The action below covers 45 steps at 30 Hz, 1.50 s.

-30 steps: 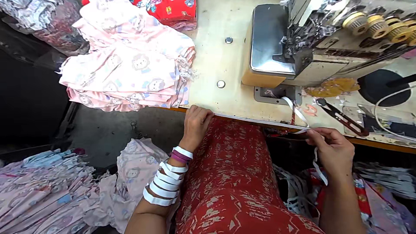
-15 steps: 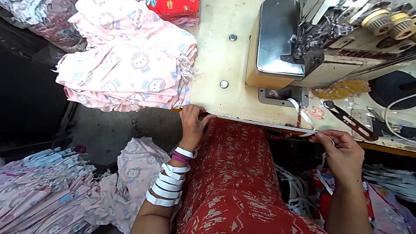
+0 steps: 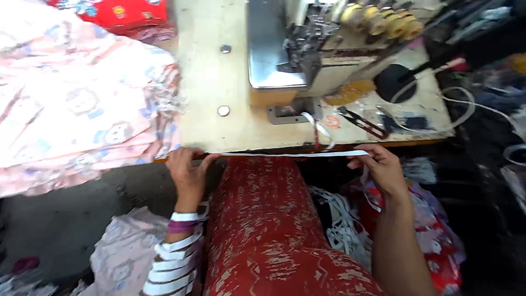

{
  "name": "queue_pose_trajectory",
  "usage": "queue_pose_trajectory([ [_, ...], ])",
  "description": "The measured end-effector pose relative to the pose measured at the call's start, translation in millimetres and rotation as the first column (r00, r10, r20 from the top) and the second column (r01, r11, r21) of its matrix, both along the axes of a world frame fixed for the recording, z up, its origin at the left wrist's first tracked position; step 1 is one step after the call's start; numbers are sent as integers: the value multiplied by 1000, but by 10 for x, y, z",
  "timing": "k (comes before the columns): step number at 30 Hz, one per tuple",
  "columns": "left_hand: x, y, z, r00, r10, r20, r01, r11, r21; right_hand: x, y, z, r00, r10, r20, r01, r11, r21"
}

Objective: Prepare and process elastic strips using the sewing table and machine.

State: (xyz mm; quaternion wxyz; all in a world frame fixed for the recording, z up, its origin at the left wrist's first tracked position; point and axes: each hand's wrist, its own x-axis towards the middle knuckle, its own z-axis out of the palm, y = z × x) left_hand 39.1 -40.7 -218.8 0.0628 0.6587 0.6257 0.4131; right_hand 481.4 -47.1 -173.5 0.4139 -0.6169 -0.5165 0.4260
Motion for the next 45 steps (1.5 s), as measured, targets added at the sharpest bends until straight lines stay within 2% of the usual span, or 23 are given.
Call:
queue_pose_trajectory([
  [3,7,4,6,1000,1,-5,-1,1000,1,143,-100,37,994,-24,-107,18,998,-57],
  [5,-10,9,2,1000,0,-23,0,1000,-5,212,-148,67,983,92,-157,-113,984,-135],
  [7,-20,12,23,999,0,-41,-1,1000,-21,274,-165,19,971,163,-174,-184,976,-115],
  [11,-10,13,76,998,0,-59,-3,999,-47,417,-180,-53,978,156,-138,-159,987,-9],
  [15,-1,15,88,998,15,-65,-18,999,-47,407,-161,17,984,177,-3,-177,982,-66],
  [18,-15,18,70,996,11,-83,-14,1000,-28,308,-111,10,992,82,91,-80,996,-36],
  [22,-29,27,41,994,15,-106,-17,1000,-13,230,-42,-65,997,-37,73,37,999,-5],
  [24,-15,29,57,994,18,-109,-19,1000,-16,97,-18,-66,983,-125,134,127,992,-4],
  [28,-13,34,51,995,19,-101,-21,1000,-14,-112,6,-215,958,-262,115,243,957,156],
  [31,-31,36,46,995,16,-101,-18,1000,-16,-148,8,-320,946,-294,135,254,934,253],
  [38,-29,37,63,996,-2,-91,-2,999,-35,-247,40,-404,887,-391,246,289,885,364],
  [42,2,9,74,991,-92,-93,92,996,-5,-321,17,-377,838,-426,343,282,874,397],
  [44,21,-3,208,982,-156,-107,149,987,-65,-327,10,-229,862,-405,304,288,886,364],
  [45,38,-14,317,978,-188,-89,176,975,-133,-318,13,-99,899,-370,233,292,905,309],
])
